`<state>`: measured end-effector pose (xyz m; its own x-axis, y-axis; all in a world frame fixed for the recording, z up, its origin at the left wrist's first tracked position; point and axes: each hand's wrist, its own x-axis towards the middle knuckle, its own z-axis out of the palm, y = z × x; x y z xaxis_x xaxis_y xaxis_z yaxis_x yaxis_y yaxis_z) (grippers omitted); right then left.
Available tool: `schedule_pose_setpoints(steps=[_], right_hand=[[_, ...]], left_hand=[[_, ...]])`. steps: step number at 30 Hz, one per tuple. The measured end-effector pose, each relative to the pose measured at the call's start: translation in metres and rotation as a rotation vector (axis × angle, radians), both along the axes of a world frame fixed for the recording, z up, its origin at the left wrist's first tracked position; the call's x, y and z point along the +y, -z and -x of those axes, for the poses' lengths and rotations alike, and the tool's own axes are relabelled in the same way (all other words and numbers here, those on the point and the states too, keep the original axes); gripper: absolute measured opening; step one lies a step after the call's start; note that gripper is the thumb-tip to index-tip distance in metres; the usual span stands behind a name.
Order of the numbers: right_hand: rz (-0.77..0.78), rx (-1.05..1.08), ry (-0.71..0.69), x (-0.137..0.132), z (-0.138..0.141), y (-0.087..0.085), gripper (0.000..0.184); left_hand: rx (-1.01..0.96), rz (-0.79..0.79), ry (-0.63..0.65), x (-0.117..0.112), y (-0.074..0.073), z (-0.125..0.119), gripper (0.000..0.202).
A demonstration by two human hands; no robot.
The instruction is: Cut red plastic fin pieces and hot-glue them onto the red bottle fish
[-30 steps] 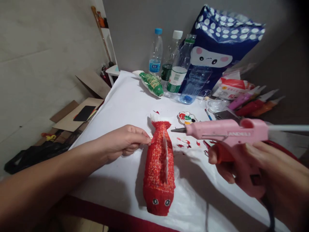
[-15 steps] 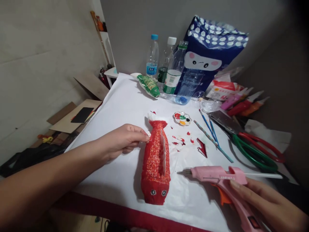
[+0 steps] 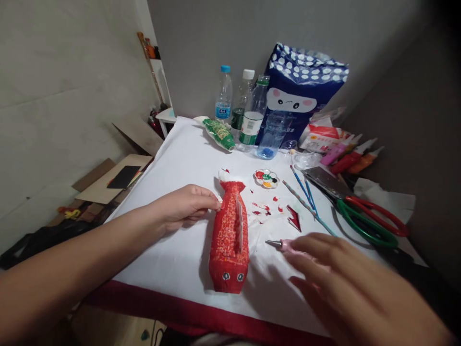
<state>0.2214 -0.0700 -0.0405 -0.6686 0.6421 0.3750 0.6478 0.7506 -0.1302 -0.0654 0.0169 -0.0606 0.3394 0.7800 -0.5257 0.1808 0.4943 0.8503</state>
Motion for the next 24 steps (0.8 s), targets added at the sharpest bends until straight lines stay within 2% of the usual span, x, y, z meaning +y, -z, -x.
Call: schedule_pose_setpoints(steps=[1, 2, 4, 7, 11, 24], right_hand=[[-0.11, -0.055, -0.174, 0.001, 0.014, -0.005, 0.036], [-0.177, -0.117, -0.289, 0.003, 0.026, -0.007, 0.039], [-0.197, -0.267, -0.421, 0.011, 0.044, -0.006, 0.041], [-0.189, -0.298, -0.483, 0.022, 0.056, 0.003, 0.038], [-0.194, -0.265, -0.555, 0.03, 0.058, 0.011, 0.036], [-0.182, -0.191, -0.629, 0.04, 0.064, 0.014, 0.032]], left_hand=[[0.002, -0.003, 0.003, 0.0, -0.001, 0.0, 0.022], [0.006, -0.007, 0.006, 0.001, -0.002, -0.001, 0.022], [0.015, -0.02, 0.007, 0.001, -0.004, -0.003, 0.022], [0.033, -0.043, 0.004, 0.001, -0.007, -0.005, 0.02], [0.062, -0.063, 0.0, 0.001, -0.008, -0.006, 0.019], [0.137, -0.072, 0.022, 0.006, -0.008, -0.01, 0.025]])
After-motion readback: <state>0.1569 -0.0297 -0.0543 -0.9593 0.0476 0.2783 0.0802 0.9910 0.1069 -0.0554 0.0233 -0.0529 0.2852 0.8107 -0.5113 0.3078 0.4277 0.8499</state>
